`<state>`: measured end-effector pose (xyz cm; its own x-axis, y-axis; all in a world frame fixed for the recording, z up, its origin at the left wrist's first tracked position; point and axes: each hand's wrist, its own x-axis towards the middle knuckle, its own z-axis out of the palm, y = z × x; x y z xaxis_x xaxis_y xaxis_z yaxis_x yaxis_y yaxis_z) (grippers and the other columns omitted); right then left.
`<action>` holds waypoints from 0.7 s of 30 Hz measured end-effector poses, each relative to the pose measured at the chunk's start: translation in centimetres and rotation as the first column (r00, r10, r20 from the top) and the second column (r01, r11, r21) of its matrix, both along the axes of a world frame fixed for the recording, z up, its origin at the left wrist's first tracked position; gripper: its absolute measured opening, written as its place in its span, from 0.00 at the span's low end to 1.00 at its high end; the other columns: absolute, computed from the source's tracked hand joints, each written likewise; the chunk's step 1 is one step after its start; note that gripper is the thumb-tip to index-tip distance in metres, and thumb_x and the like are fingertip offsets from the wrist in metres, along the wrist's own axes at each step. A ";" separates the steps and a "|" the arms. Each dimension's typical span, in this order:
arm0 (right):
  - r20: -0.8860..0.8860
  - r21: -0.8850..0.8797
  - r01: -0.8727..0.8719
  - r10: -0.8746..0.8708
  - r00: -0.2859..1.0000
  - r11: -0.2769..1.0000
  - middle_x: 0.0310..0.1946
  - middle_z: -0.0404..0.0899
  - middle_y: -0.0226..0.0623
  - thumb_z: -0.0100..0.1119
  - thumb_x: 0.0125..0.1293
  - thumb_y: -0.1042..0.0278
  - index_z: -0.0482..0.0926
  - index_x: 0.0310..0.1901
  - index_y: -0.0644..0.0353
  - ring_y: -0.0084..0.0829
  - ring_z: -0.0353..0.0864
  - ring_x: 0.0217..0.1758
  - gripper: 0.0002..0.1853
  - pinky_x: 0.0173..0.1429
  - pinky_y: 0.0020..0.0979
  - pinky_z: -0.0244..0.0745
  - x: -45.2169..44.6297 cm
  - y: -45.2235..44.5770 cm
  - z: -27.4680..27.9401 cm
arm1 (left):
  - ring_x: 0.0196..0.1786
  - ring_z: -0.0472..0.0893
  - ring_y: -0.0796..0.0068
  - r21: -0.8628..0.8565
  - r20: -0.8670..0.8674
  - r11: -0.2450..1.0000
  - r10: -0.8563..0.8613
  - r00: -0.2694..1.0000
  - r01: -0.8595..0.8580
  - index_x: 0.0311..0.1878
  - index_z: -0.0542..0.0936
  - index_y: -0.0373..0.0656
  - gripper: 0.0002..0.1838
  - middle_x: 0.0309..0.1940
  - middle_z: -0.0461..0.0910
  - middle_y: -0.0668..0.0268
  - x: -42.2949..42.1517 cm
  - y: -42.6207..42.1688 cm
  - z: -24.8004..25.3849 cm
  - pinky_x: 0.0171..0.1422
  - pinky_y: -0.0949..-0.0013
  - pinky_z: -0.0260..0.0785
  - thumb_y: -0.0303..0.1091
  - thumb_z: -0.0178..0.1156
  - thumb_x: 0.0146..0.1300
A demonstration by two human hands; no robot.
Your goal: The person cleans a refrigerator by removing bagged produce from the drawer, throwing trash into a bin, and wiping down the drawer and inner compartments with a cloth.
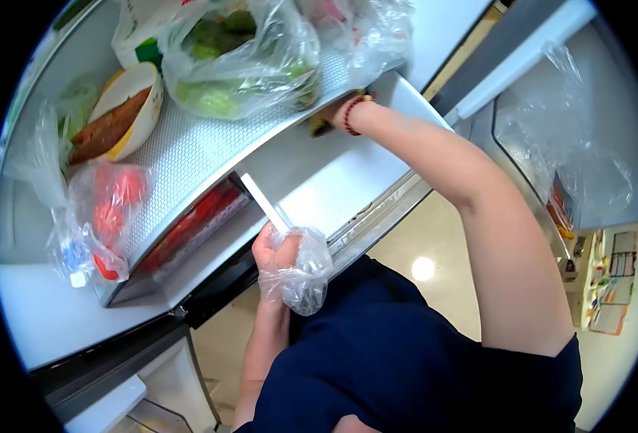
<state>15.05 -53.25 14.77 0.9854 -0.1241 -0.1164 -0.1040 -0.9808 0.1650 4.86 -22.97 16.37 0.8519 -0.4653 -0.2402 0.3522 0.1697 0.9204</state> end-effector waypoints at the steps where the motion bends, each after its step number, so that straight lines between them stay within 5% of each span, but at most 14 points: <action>1: -0.127 -0.069 0.115 -0.123 0.984 0.991 0.59 0.74 0.40 0.63 0.54 0.58 0.76 0.57 0.54 0.35 0.74 0.60 0.27 0.57 0.40 0.73 -0.2 -1.3 -0.8 | 0.33 0.77 0.82 -0.035 -0.006 0.999 0.014 1.000 -0.014 0.45 0.77 0.32 0.14 0.33 0.79 0.67 -0.1 0.0 -0.5 0.39 0.76 0.70 0.24 0.58 0.54; 2: -0.252 -0.208 0.164 -0.215 0.944 0.964 0.60 0.73 0.40 0.65 0.52 0.59 0.77 0.56 0.54 0.32 0.73 0.62 0.27 0.58 0.41 0.72 -0.2 -4.2 -4.2 | 0.33 0.76 0.82 -0.056 -0.014 0.998 0.024 1.000 -0.025 0.45 0.77 0.32 0.14 0.33 0.79 0.67 -0.3 0.0 -0.7 0.39 0.76 0.70 0.25 0.58 0.54; 4: -0.540 -0.380 -0.050 -0.178 0.823 0.923 0.51 0.79 0.45 0.57 0.60 0.64 0.81 0.50 0.57 0.35 0.77 0.56 0.17 0.57 0.37 0.72 -5.4 -2.4 -2.5 | 0.34 0.76 0.82 -0.096 -0.026 0.995 0.028 0.999 -0.030 0.44 0.77 0.32 0.13 0.33 0.79 0.68 -0.4 -0.1 -0.7 0.39 0.76 0.69 0.25 0.58 0.54; 6: -0.693 -0.340 0.111 -0.329 0.642 0.934 0.48 0.80 0.45 0.62 0.53 0.67 0.83 0.45 0.61 0.38 0.81 0.49 0.17 0.52 0.38 0.74 -6.2 -2.1 -5.3 | 0.33 0.75 0.83 -0.125 0.003 0.991 0.055 0.998 -0.055 0.42 0.76 0.33 0.11 0.32 0.78 0.69 -0.5 -0.4 -1.2 0.38 0.77 0.68 0.26 0.58 0.55; 10: -0.967 0.096 -0.345 0.169 0.189 0.934 0.45 0.82 0.46 0.63 0.48 0.69 0.82 0.46 0.64 0.40 0.81 0.46 0.21 0.49 0.39 0.75 -7.3 2.0 -7.1 | 0.32 0.74 0.85 -0.127 -0.034 0.988 0.086 0.996 -0.089 0.40 0.76 0.34 0.09 0.31 0.77 0.70 -0.8 -0.6 -0.8 0.37 0.78 0.68 0.24 0.58 0.55; 14: -0.876 0.290 -0.287 0.374 0.304 0.913 0.37 0.83 0.46 0.62 0.48 0.66 0.82 0.45 0.62 0.41 0.82 0.40 0.20 0.45 0.37 0.75 -6.0 8.3 -5.2 | 0.32 0.74 0.86 -0.165 -0.070 0.979 0.112 0.991 -0.123 0.41 0.76 0.35 0.09 0.30 0.77 0.70 -0.9 -0.9 -0.5 0.36 0.78 0.68 0.24 0.58 0.56; 16: -0.730 0.562 0.042 0.472 0.494 0.826 0.35 0.83 0.45 0.64 0.49 0.62 0.81 0.45 0.64 0.38 0.82 0.38 0.21 0.44 0.37 0.75 -5.3 11.1 -2.0 | 0.31 0.74 0.85 -0.140 -0.054 0.984 0.108 0.993 -0.115 0.41 0.76 0.35 0.09 0.31 0.77 0.70 -0.9 -0.6 -0.2 0.36 0.78 0.69 0.24 0.58 0.55; 18: -0.714 0.678 0.272 0.525 0.463 0.683 0.35 0.83 0.43 0.67 0.50 0.57 0.80 0.45 0.65 0.34 0.81 0.36 0.23 0.42 0.36 0.75 -4.5 11.3 -4.5 | 0.32 0.75 0.85 -0.141 -0.046 0.985 0.097 0.994 -0.102 0.42 0.76 0.35 0.10 0.32 0.78 0.69 -0.7 -0.7 -0.4 0.37 0.77 0.69 0.24 0.59 0.55; 19: -0.650 0.719 0.175 0.561 0.513 0.673 0.34 0.82 0.39 0.67 0.51 0.56 0.80 0.45 0.65 0.31 0.79 0.36 0.23 0.40 0.34 0.75 -4.0 10.3 -4.0 | 0.32 0.75 0.84 -0.148 -0.051 0.985 0.083 0.995 -0.090 0.42 0.76 0.34 0.11 0.32 0.78 0.69 -0.6 -0.5 -0.6 0.38 0.77 0.69 0.24 0.60 0.55; 21: -0.665 0.705 0.389 0.363 0.653 0.594 0.40 0.82 0.43 0.67 0.51 0.50 0.76 0.50 0.67 0.33 0.79 0.40 0.31 0.45 0.34 0.74 -2.1 6.6 -3.0 | 0.34 0.75 0.83 -0.147 -0.042 0.987 0.063 0.997 -0.068 0.45 0.76 0.33 0.13 0.35 0.79 0.67 -0.6 -0.3 -0.9 0.41 0.76 0.69 0.24 0.61 0.55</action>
<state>12.91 -46.69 11.75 0.5191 0.3672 -0.7718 -0.3417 -0.7385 -0.5812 4.28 -23.23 15.44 0.8734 -0.4416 -0.2052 0.3697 0.3270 0.8697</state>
